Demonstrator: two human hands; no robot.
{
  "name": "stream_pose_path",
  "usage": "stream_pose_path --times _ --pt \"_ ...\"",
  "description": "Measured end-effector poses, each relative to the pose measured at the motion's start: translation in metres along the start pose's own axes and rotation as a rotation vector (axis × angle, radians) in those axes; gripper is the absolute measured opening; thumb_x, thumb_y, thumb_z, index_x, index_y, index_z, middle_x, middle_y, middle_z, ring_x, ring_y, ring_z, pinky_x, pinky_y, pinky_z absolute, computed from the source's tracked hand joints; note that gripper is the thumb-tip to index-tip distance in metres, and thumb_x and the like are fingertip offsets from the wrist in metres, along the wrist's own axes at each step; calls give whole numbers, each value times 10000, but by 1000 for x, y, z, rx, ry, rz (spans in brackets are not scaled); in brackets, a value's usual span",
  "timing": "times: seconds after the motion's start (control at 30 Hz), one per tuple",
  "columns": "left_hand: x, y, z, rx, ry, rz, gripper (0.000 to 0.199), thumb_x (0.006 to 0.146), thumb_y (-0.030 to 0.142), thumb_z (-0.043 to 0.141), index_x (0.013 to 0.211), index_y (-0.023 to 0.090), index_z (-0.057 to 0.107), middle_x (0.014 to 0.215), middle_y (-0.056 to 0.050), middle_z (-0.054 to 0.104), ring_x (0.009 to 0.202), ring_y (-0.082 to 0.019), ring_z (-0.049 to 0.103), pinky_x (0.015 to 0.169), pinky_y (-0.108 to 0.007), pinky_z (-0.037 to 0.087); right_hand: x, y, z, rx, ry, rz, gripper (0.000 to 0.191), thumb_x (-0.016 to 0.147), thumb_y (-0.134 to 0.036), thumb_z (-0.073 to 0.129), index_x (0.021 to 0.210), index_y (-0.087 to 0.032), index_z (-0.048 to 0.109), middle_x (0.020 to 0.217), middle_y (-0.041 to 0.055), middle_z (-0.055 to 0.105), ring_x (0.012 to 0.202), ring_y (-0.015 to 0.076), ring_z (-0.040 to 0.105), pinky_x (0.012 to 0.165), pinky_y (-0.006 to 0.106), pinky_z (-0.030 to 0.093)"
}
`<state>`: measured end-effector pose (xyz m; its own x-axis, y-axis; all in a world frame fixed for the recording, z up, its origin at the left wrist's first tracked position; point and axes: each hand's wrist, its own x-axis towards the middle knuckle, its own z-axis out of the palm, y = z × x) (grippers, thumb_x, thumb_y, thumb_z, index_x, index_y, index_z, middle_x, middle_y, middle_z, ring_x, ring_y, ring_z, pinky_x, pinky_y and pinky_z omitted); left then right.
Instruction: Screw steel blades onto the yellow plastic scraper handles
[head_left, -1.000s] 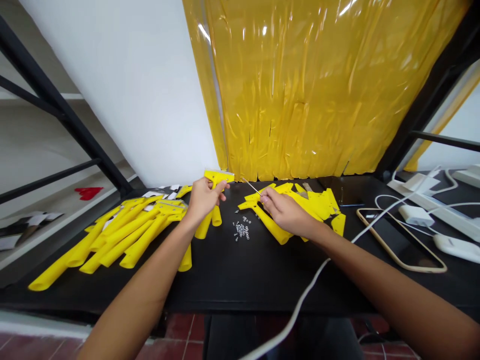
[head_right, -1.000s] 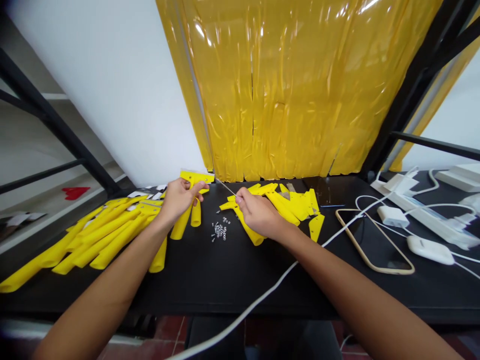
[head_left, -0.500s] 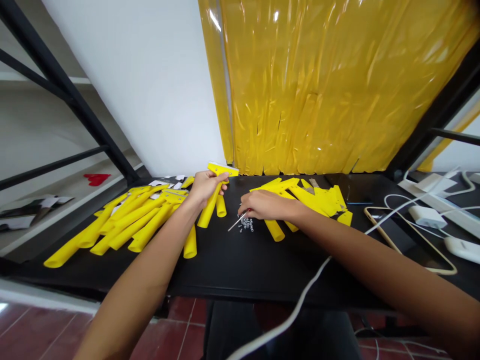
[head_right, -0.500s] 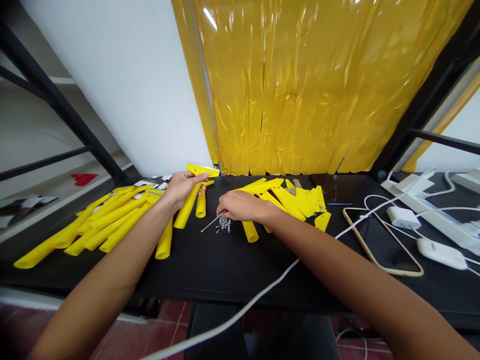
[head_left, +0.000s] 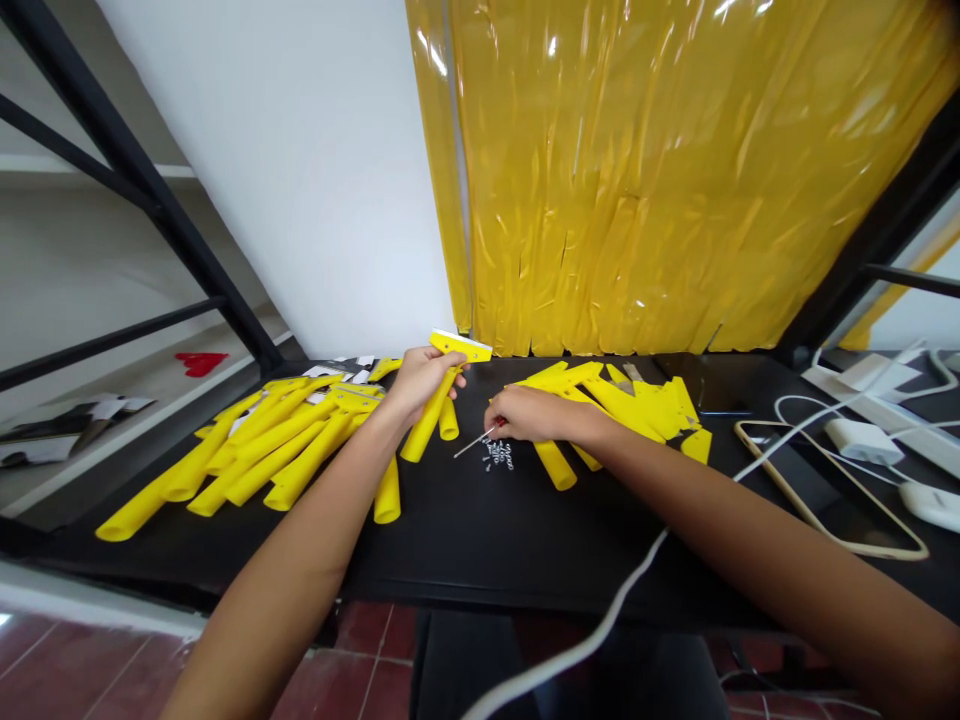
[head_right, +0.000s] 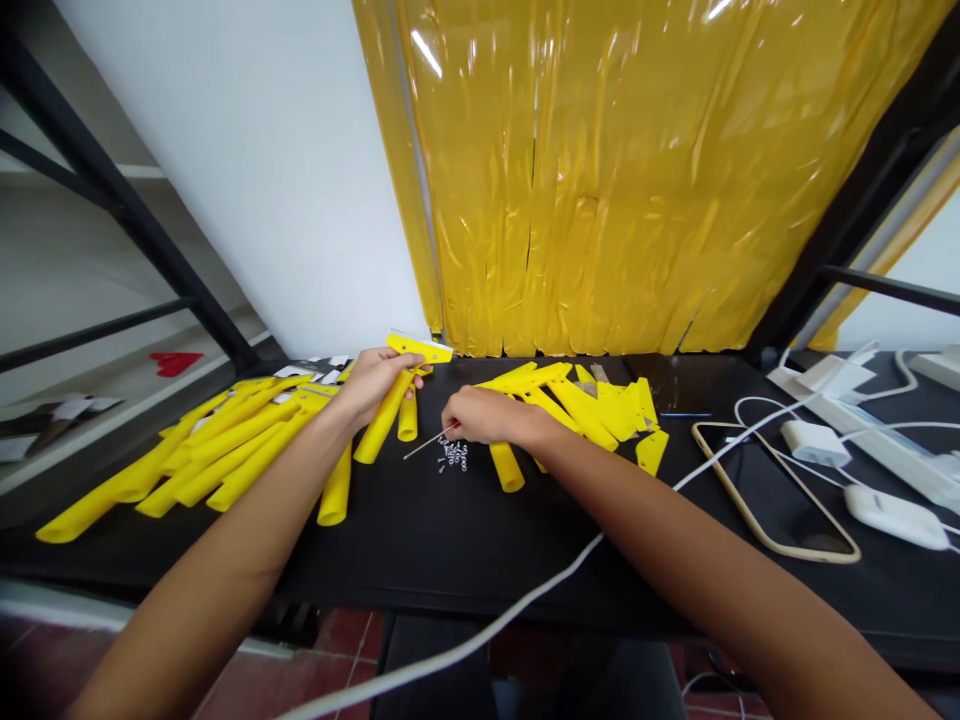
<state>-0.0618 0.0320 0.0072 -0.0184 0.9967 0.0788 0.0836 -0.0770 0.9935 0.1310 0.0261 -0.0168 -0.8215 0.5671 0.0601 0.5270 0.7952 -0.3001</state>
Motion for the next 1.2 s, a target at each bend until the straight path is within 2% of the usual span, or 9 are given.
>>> stream_pose_path --times 0.17,0.4,0.53,0.63,0.73,0.83,1.0,1.2 --pt "-3 0 1 -7 -70 16 78 784 170 654 736 108 649 887 -151 726 572 -137 630 410 -240 437 -3 -1 3 -6 22 35 154 861 -264 626 864 -190 761 828 45 738 704 142 608 610 239 355" --pt "-2 -1 2 -14 -88 29 73 796 163 668 841 111 642 920 -139 729 566 -124 618 427 -239 452 -5 -1 6 20 48 70 179 866 -327 633 880 -202 760 806 34 733 708 141 618 619 238 363" --pt "-1 -2 2 13 -70 43 134 804 174 696 882 135 595 925 -124 733 571 -128 633 458 -248 477 -17 11 -4 -10 169 133 272 948 -347 524 940 -214 761 862 48 748 750 151 629 663 256 373" --pt "-1 -3 3 31 -52 51 169 810 178 707 884 149 558 882 -108 732 574 -137 645 481 -260 496 -30 22 -13 -61 239 206 245 937 -299 536 958 -217 766 907 58 753 784 167 638 672 267 371" --pt "0 -3 3 28 -58 70 173 823 185 700 894 156 546 854 -91 728 562 -133 642 484 -259 496 -41 23 -16 -116 214 198 187 898 -282 600 946 -242 776 920 45 739 812 171 633 660 260 363" --pt "-1 -2 3 36 -49 69 196 821 196 712 889 165 531 848 -83 729 561 -130 642 486 -254 491 -46 13 -16 -179 162 165 137 859 -297 660 904 -265 786 929 34 717 819 173 623 632 258 347" --pt "-3 0 4 54 -13 39 278 820 186 727 853 197 451 807 -70 732 554 -139 647 492 -260 480 -44 -2 -14 -252 64 277 130 802 -309 741 892 -222 777 946 80 724 908 244 648 693 295 394" --pt "-5 1 4 42 -51 31 335 796 188 762 859 211 434 789 -72 746 553 -146 655 502 -263 476 -42 -2 -10 -260 61 333 95 833 -183 659 829 -189 754 913 113 737 878 262 666 684 309 401"
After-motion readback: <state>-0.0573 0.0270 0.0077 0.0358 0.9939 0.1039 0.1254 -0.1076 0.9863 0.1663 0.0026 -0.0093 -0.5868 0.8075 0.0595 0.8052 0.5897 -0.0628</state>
